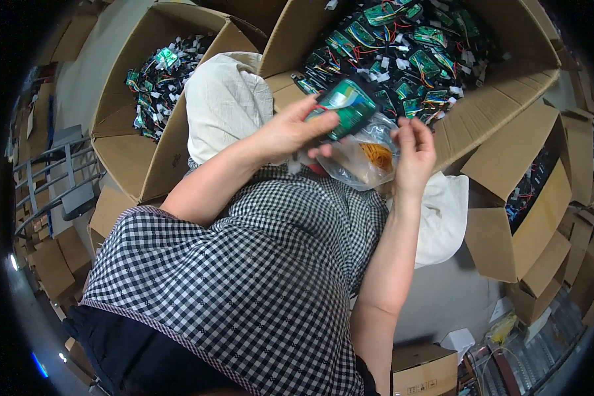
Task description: The person sorts packaged electronic components by hand, placing them into different cardboard boxes.
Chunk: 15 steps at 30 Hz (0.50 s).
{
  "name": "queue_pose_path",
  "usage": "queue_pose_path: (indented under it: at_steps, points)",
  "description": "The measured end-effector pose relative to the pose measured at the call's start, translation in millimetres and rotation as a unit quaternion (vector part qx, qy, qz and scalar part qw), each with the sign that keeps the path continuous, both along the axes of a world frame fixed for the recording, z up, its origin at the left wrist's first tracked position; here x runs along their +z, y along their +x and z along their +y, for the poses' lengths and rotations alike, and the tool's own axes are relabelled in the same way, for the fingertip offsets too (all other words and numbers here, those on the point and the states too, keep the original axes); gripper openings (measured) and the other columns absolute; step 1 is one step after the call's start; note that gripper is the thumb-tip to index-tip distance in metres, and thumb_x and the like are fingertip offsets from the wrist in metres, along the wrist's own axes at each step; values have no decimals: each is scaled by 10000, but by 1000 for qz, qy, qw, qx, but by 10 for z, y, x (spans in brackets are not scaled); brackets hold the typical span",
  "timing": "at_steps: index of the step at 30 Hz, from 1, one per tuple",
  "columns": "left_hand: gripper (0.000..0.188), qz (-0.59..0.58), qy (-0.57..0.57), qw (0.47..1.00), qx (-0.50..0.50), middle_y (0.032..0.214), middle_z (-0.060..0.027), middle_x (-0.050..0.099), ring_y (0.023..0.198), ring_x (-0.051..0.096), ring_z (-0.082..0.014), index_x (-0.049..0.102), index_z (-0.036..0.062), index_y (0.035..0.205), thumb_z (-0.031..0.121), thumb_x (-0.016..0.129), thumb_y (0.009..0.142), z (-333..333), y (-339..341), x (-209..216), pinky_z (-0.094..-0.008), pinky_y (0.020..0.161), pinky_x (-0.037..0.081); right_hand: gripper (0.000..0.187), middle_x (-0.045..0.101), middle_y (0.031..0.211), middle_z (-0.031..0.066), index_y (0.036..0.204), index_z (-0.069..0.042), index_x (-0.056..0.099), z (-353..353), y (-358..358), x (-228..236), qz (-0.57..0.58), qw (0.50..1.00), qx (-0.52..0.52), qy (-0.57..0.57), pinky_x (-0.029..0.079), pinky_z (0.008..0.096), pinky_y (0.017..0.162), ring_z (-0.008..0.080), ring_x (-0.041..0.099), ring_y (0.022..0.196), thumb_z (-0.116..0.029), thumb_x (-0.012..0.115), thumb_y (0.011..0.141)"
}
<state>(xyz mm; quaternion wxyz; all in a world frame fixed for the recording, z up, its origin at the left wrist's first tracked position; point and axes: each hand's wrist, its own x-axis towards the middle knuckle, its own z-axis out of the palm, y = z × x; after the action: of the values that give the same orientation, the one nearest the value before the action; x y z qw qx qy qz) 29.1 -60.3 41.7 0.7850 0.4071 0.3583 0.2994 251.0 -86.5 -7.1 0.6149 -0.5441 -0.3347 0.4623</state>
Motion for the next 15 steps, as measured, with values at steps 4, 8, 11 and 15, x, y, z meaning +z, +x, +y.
queue_pose_path:
  at_steps: [4, 8, 11, 15]
  points:
    - [311, 4, -26, 999, 28, 826, -46, 629, 506, 508, -26, 495, 74, 1083, 338, 522, 921, 70, -226, -100, -134, 388, 359, 123, 637, 849, 119, 857, -47, 640, -197, 108, -582, -565, 816, 113, -53, 482, 367, 737, 285, 604, 782, -55, 620, 736]
    - [336, 16, -30, 999, 14, 857, -71, 650, 514, 525, -35, 480, 67, 1074, 355, 537, 911, 80, -238, -92, -137, 380, 349, 135, 637, 840, 107, 844, -40, 651, -218, 106, -609, -634, 752, 177, -23, 465, 376, 759, 294, 586, 844, -69, 636, 714]
    - [338, 2, -34, 999, 12, 879, -69, 654, 522, 535, -34, 485, 65, 1061, 362, 539, 908, 34, -267, -123, -139, 382, 355, 139, 636, 811, 108, 847, -54, 673, -285, 192, -524, -575, 812, 94, -22, 473, 363, 728, 296, 592, 800, -77, 643, 713]
    - [432, -77, -82, 994, 15, 958, -48, 600, 617, 616, -81, 433, 84, 1185, 371, 563, 891, -97, -147, -108, -139, 408, 390, 139, 657, 773, 43, 872, 1, 669, -280, 31, -215, -159, 980, 23, -114, 470, 280, 688, 132, 602, 732, -7, 635, 738]
